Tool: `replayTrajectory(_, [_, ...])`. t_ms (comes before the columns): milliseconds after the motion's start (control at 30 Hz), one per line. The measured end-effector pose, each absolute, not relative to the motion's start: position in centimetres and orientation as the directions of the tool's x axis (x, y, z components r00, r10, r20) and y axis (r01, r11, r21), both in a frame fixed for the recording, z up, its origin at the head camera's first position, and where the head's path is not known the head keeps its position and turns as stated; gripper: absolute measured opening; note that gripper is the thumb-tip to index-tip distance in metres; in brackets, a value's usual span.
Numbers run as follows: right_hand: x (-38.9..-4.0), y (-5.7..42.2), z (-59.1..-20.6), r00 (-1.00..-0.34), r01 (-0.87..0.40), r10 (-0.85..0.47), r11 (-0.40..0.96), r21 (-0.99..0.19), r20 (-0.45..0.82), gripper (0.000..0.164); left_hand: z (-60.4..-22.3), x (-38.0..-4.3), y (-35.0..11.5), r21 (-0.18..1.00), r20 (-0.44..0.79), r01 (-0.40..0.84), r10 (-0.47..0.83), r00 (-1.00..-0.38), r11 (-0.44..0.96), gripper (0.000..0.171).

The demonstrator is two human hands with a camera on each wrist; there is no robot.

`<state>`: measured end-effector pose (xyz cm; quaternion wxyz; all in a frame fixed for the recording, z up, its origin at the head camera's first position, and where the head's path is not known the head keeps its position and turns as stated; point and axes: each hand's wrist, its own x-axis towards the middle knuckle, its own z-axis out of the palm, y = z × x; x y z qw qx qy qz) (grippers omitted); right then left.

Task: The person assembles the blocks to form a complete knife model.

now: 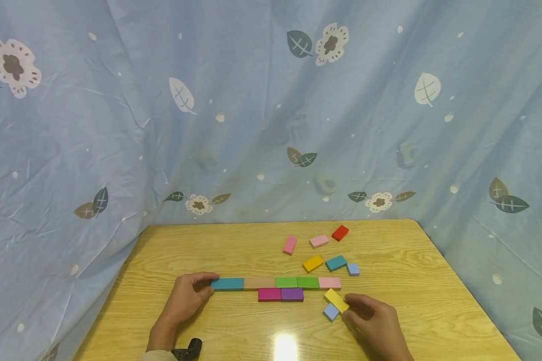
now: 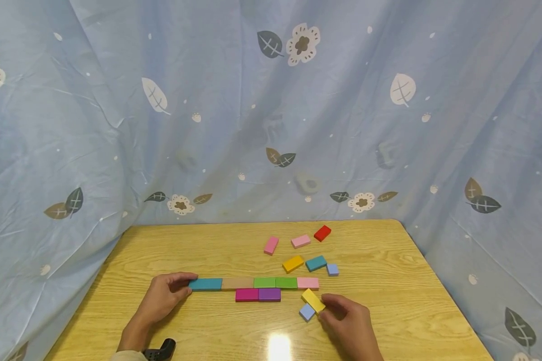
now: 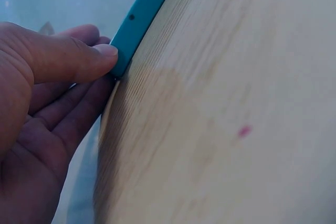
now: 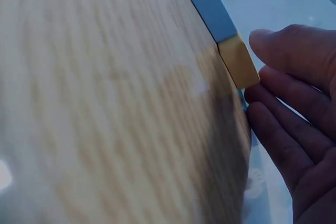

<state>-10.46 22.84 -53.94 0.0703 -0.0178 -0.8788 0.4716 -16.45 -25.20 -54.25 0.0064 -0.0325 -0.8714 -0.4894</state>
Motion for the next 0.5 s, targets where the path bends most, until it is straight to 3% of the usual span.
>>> replayTrajectory(500, [-10.55,22.27,-53.89,-0.988,-0.046,0.085,0.645,-0.762,0.131,0.031,-54.14,-16.42,-25.3,0.856,0.048,0.075,0.066,-0.997,0.511,0.037])
